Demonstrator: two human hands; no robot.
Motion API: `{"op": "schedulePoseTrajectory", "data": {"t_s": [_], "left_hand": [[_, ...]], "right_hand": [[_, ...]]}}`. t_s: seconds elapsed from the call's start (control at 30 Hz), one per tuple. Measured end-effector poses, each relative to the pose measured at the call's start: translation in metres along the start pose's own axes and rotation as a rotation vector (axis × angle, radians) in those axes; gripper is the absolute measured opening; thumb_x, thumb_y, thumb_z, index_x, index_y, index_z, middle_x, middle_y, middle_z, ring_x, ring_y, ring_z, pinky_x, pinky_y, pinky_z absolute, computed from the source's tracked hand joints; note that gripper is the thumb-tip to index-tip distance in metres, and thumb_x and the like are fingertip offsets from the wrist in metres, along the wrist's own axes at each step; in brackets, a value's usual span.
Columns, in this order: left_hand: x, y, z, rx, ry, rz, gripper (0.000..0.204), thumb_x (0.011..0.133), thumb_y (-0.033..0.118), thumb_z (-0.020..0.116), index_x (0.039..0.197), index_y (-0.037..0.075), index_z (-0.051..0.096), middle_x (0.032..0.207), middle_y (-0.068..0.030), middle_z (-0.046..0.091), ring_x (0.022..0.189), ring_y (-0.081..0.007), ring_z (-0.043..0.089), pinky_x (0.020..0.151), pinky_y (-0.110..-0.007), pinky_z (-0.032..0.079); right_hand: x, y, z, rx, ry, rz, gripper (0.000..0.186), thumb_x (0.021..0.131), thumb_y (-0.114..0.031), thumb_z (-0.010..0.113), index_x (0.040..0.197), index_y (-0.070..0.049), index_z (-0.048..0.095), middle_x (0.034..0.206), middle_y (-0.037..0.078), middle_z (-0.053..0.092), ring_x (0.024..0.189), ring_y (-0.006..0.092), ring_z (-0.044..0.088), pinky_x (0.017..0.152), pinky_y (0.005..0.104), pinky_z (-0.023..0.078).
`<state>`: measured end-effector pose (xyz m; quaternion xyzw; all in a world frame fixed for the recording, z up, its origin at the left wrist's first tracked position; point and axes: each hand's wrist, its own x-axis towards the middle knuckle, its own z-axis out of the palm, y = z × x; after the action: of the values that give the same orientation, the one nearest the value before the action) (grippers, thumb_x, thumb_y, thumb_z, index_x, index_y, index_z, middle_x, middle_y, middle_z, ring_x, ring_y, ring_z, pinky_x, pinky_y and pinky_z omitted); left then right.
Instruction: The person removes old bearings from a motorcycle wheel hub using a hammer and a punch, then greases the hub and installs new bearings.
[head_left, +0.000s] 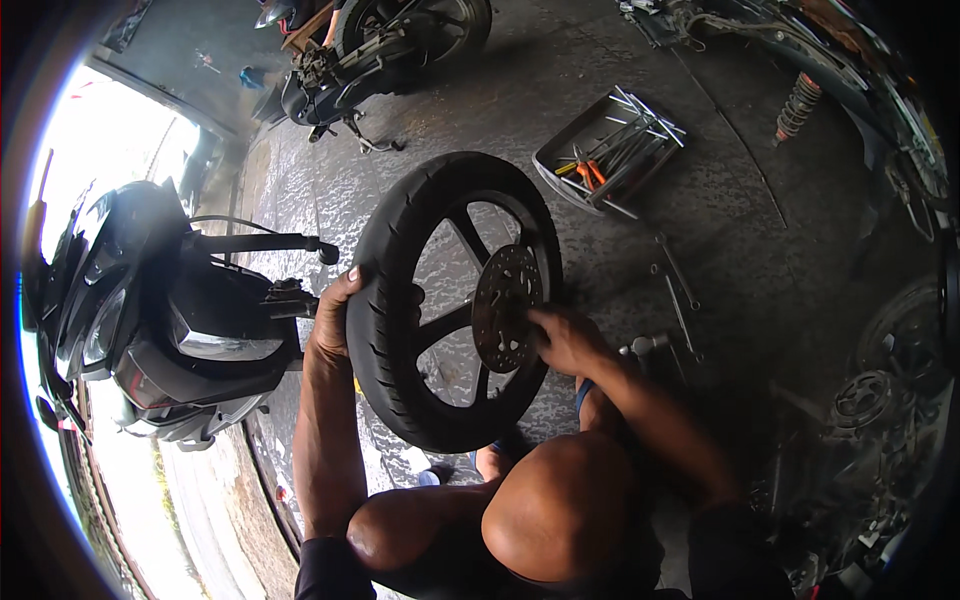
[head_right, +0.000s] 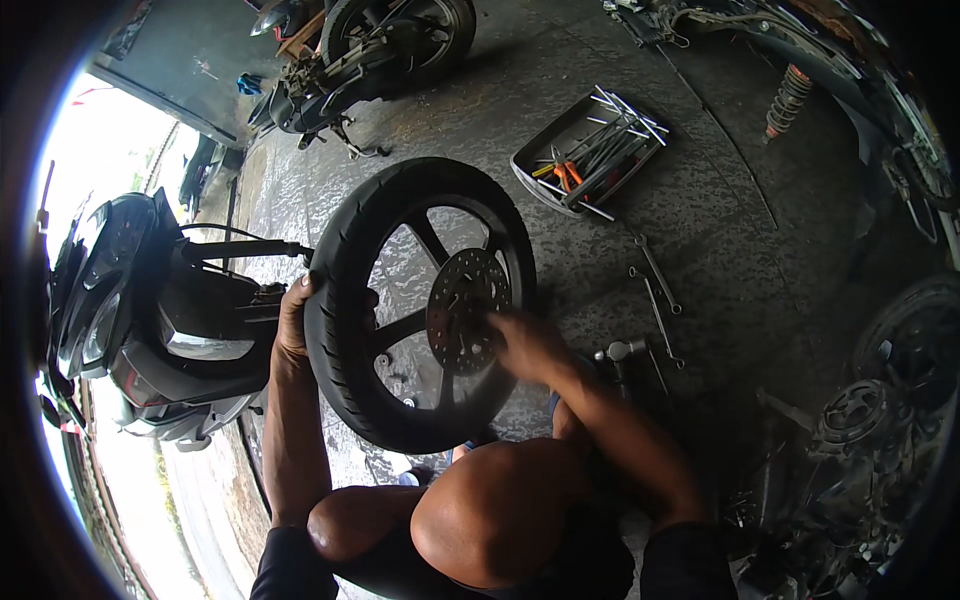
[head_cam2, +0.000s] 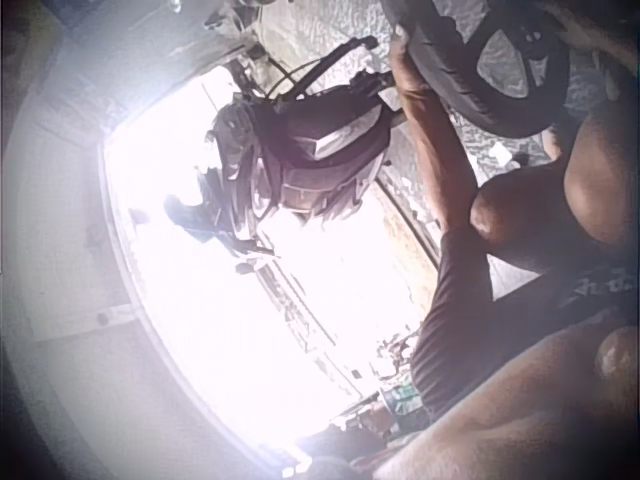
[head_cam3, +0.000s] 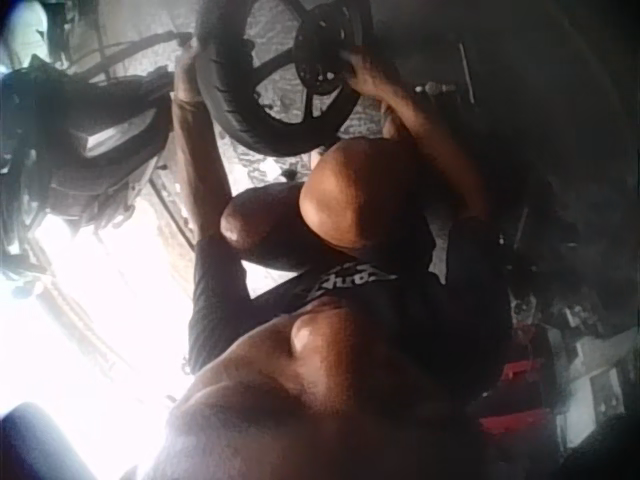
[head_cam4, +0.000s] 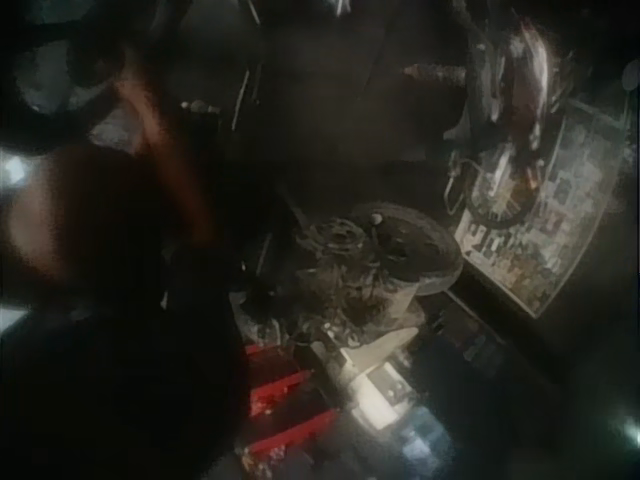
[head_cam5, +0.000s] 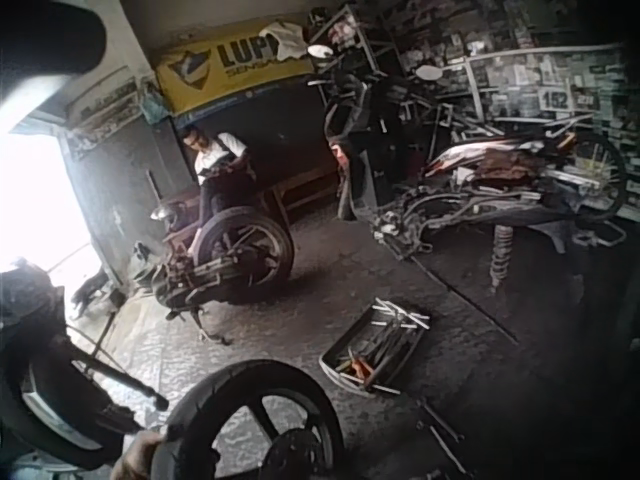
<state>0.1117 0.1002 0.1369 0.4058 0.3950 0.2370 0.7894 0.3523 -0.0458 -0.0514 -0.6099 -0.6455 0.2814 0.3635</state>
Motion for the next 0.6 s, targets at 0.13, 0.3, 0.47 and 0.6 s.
{"op": "schedulePoseTrajectory", "data": {"t_s": [0.13, 0.3, 0.47, 0.6], "left_hand": [[-0.001, -0.002, 0.006, 0.043, 0.047, 0.007, 0.078, 0.076, 0.054, 0.071, 0.121, -0.008, 0.057, 0.095, -0.0273, 0.067, 0.074, -0.0341, 0.071, 0.064, -0.045, 0.062], [0.000, -0.003, 0.011, 0.050, 0.048, 0.005, 0.080, 0.076, 0.054, 0.071, 0.122, -0.010, 0.055, 0.096, -0.0275, 0.067, 0.075, -0.0345, 0.071, 0.063, -0.046, 0.062], [-0.006, -0.004, 0.021, 0.017, 0.035, 0.017, 0.074, 0.079, 0.050, 0.071, 0.117, -0.012, 0.058, 0.094, -0.0259, 0.069, 0.076, -0.0316, 0.071, 0.069, -0.040, 0.061], [-0.008, -0.011, 0.027, 0.150, 0.085, 0.024, 0.081, 0.078, 0.056, 0.068, 0.123, -0.010, 0.055, 0.097, -0.0257, 0.068, 0.077, -0.0329, 0.070, 0.072, -0.042, 0.061]], "right_hand": [[-0.004, -0.009, 0.001, 0.301, -0.048, 0.145, 0.044, 0.088, -0.010, 0.064, 0.131, -0.004, 0.060, 0.084, 0.011, 0.069, 0.076, 0.0221, 0.067, 0.068, 0.0330, 0.053], [-0.008, -0.011, 0.007, 0.846, -0.117, 0.478, 0.042, 0.090, -0.011, 0.063, 0.131, -0.004, 0.059, 0.073, 0.001, 0.059, 0.059, 0.0102, 0.053, 0.052, 0.0251, 0.042], [-0.005, -0.023, -0.018, 1.453, -0.100, 0.640, 0.031, 0.091, -0.013, 0.061, 0.121, -0.006, 0.061, 0.074, 0.000, 0.056, 0.055, 0.0087, 0.048, 0.048, 0.0237, 0.036], [-0.008, -0.023, 0.000, 1.514, -0.162, 0.637, 0.017, 0.091, -0.013, 0.060, 0.107, -0.009, 0.061, 0.080, 0.002, 0.059, 0.059, 0.0106, 0.052, 0.051, 0.0256, 0.041]]}}
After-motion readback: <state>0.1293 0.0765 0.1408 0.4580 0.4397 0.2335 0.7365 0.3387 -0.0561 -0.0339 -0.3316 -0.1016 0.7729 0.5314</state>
